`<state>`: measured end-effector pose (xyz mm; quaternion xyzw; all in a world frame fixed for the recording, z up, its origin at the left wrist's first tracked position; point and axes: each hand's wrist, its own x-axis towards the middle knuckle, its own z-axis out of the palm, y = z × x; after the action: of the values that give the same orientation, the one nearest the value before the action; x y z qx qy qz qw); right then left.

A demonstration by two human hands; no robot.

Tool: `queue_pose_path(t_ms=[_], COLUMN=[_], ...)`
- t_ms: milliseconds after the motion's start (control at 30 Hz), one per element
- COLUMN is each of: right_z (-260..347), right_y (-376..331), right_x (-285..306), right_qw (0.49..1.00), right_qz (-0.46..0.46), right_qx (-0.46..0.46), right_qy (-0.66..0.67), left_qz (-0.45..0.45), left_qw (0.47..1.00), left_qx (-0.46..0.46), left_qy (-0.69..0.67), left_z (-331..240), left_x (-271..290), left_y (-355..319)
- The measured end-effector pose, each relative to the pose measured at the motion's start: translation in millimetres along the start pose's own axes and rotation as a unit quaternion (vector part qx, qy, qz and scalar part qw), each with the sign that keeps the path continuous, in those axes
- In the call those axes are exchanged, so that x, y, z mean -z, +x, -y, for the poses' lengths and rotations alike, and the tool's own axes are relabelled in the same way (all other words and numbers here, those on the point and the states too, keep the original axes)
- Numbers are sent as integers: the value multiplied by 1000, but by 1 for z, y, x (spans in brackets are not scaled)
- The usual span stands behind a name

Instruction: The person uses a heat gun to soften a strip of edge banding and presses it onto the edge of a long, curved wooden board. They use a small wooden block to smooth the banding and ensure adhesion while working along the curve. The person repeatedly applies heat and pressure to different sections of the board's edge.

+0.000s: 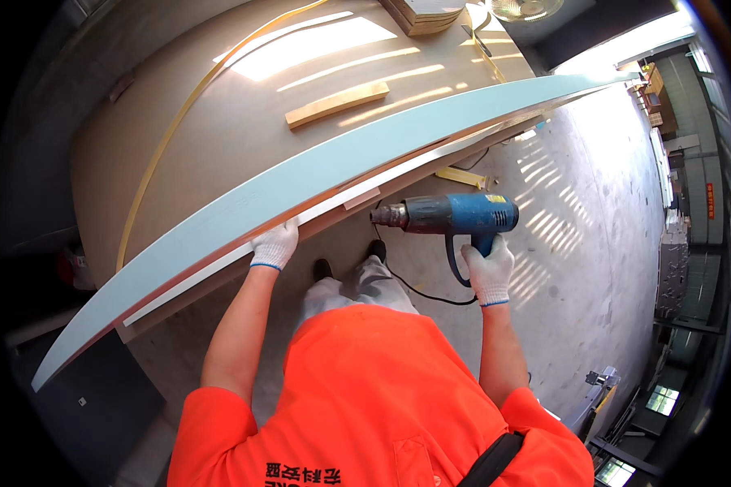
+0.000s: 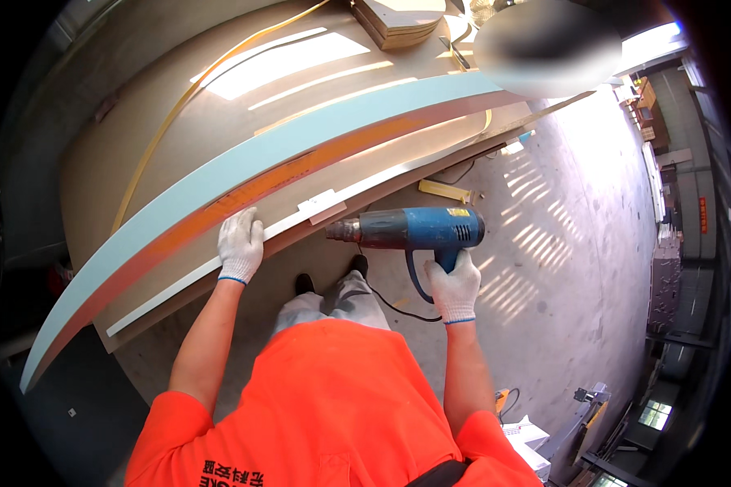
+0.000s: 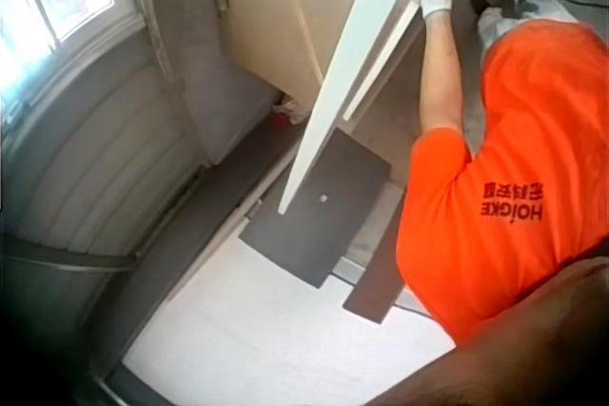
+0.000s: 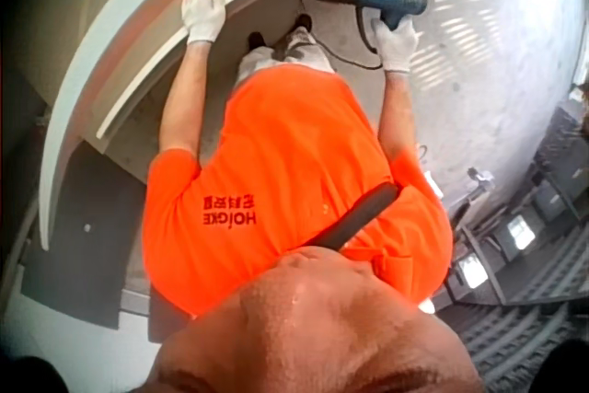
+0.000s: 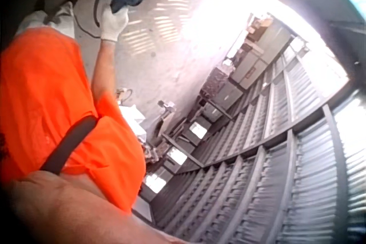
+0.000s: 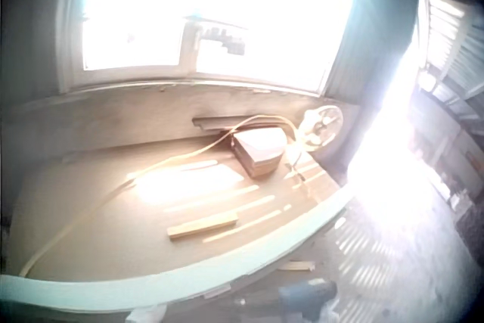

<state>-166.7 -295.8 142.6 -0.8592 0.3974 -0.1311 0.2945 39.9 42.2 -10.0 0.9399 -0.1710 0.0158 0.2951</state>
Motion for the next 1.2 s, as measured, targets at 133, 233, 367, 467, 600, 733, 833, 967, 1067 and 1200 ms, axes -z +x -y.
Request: queue_pose_path(t_ms=[133,233,367,467,600,733,833,967,1067,1200], right_z=[33,29,48,47,80,102,109,100,93,98], right_y=[6,4,-7,-13,-35,-48,-50,-42,-31,-34], right_x=[-5,-12,-16,-16,-19,-26,-23,-16,-4,-4], right_qw=[996,976,962,970,969,961,960,975,977,979], right_qz=[-77,45,115,144,162,189,195,108,62,79], right_qx=[28,53,88,154,183,197,189,182,181,170], right_qy=[-18,205,232,124,26,-41,-71,-66,-91,-80], left_qz=[-4,13,-14,-29,-19,-24,-13,-11,-14,-10], left_qw=[1000,1000,998,993,992,993,994,995,994,992], left_qx=[9,7,10,20,43,38,41,41,43,64], left_qy=[-26,-13,-68,-112,-120,-108,-98,-91,-97,-109], left_z=[-4,5,13,14,13,12,8,11,14,13], left_x=[5,2,-1,-2,0,0,3,0,-4,-3], left_y=[1,0,-3,-3,-4,-4,-4,-4,-4,-4])
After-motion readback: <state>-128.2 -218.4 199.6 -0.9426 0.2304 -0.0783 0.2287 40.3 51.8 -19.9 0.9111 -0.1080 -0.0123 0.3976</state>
